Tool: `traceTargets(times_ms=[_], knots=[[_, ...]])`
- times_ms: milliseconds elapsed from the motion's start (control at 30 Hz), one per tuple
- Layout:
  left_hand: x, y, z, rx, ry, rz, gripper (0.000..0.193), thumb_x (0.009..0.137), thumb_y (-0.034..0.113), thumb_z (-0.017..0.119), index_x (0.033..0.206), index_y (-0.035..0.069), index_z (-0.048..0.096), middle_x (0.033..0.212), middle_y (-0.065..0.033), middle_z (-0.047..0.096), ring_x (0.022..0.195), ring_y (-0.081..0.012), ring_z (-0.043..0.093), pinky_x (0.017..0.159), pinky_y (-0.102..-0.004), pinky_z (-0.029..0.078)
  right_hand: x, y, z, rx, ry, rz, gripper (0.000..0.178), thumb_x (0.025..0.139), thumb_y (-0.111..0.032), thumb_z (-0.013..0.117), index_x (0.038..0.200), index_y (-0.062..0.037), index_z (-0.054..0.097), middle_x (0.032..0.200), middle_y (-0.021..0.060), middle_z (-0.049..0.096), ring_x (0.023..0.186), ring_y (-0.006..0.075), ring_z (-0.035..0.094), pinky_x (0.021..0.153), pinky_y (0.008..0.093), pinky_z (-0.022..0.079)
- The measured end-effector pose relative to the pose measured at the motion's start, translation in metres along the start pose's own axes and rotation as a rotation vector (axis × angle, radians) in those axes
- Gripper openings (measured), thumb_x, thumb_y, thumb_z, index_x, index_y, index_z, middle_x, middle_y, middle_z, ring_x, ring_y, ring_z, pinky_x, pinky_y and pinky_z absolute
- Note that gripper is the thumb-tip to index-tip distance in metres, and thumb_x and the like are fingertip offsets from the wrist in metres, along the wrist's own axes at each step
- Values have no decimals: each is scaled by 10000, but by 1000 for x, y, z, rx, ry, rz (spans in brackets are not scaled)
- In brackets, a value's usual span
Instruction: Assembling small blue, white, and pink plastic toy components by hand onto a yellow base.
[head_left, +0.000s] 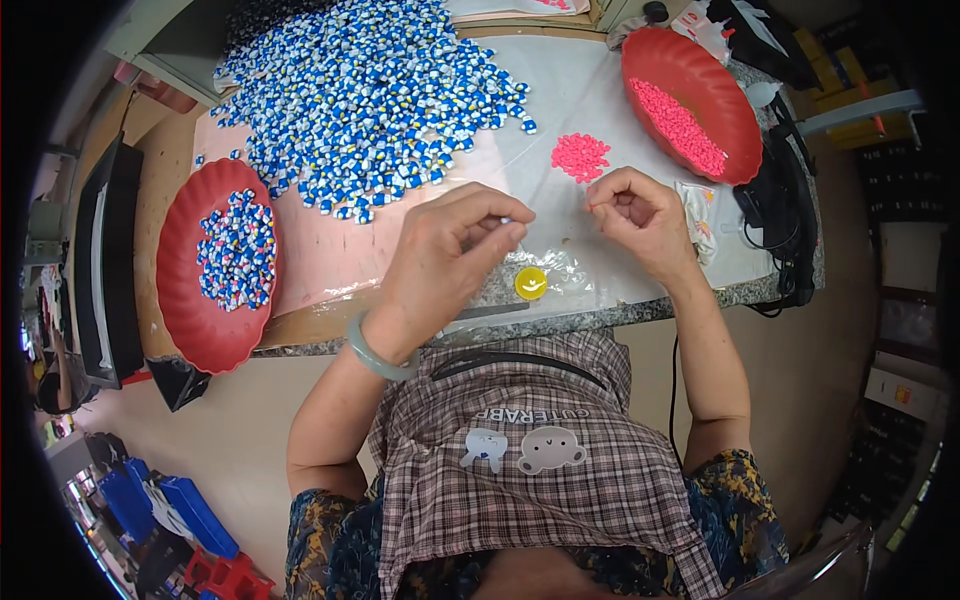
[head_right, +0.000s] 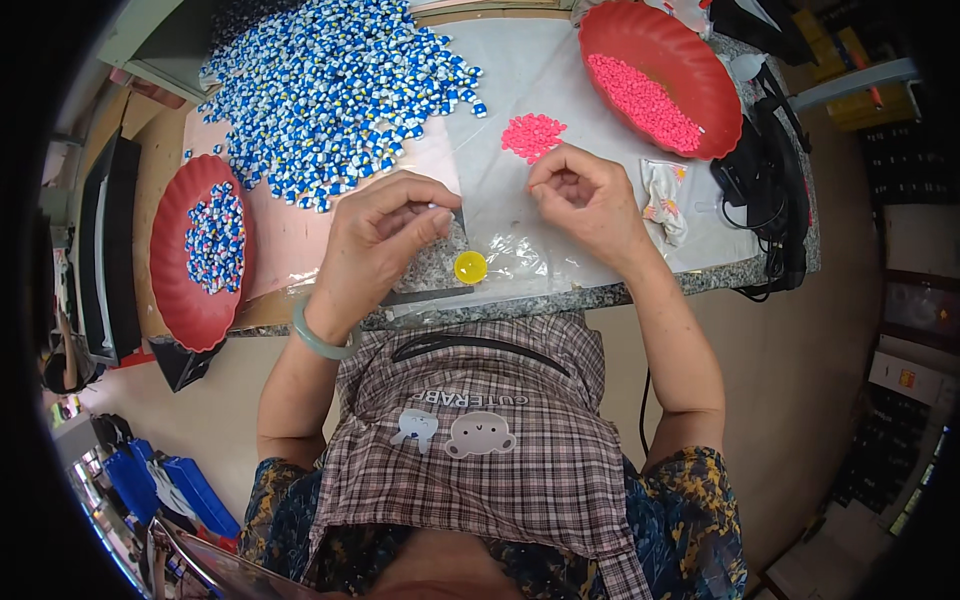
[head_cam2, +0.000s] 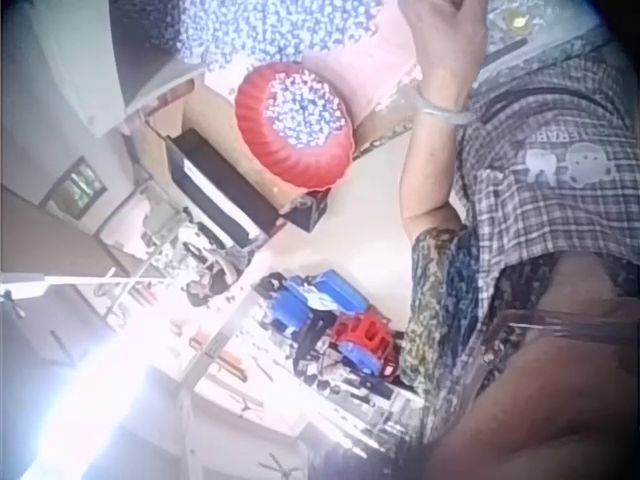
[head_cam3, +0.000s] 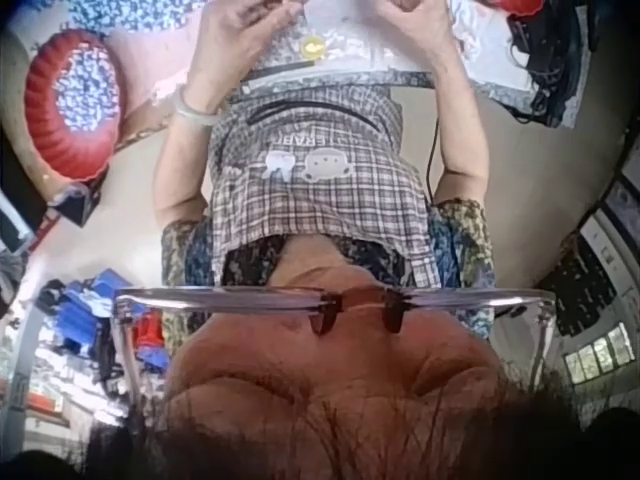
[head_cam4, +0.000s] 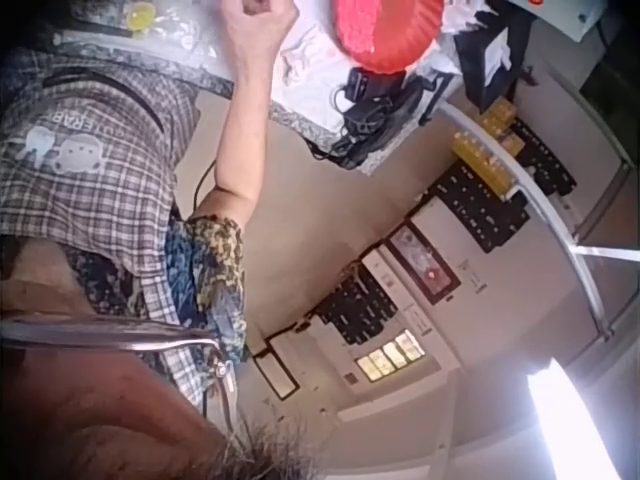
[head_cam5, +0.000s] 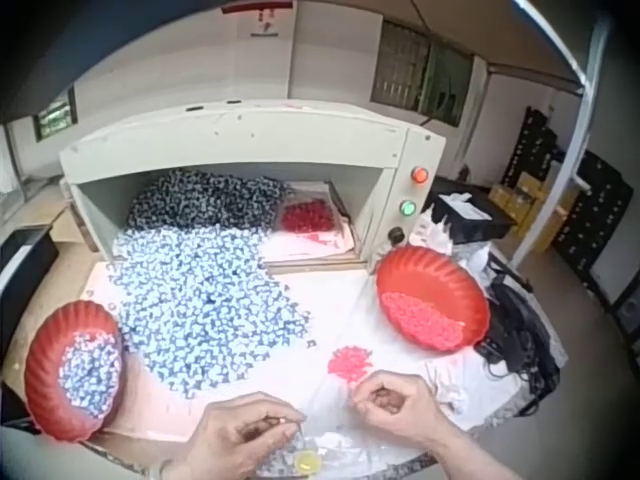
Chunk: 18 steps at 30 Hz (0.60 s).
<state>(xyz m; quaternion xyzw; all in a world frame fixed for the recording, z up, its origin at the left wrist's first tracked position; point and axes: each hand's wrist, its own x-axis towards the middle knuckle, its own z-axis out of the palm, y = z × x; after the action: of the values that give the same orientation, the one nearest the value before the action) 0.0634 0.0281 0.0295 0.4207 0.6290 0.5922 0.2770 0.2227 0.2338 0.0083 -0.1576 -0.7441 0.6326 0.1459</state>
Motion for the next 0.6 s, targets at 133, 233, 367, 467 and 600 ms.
traceTargets(times_ms=[133,233,367,467,600], knots=[[-7,0,8,8,-49,-35,132,904,38,696,1026,-13,703,906,-96,685,671,-129,654,622,-262,529,-11,-14,13,72,-83,-41,94,896,48,639,982,15,618,983,65,620,866,92,591,722,230,494],[-9,7,15,-9,-68,-92,138,926,19,678,1052,-33,699,976,-63,682,796,-95,650,708,-239,551,-17,-25,21,103,-115,-37,123,893,50,643,1002,14,598,974,71,627,869,95,602,728,232,502],[-10,10,16,116,-88,-20,139,916,33,685,1047,-12,700,940,-71,686,763,-113,660,677,-249,542,-20,-33,29,100,-103,-24,164,894,44,662,1027,7,574,961,71,643,850,97,618,731,232,517],[-13,9,16,198,-84,72,126,906,44,690,1024,2,696,930,-82,684,714,-131,650,631,-258,515,-20,-40,30,19,-143,60,201,894,35,685,1042,-2,555,956,66,656,835,97,630,739,235,532],[-16,8,16,199,-83,124,89,900,35,686,981,-1,682,891,-75,666,649,-125,600,578,-261,471,-19,-45,32,-138,-181,-9,211,884,33,705,1033,1,558,943,70,667,824,96,640,743,242,544]])
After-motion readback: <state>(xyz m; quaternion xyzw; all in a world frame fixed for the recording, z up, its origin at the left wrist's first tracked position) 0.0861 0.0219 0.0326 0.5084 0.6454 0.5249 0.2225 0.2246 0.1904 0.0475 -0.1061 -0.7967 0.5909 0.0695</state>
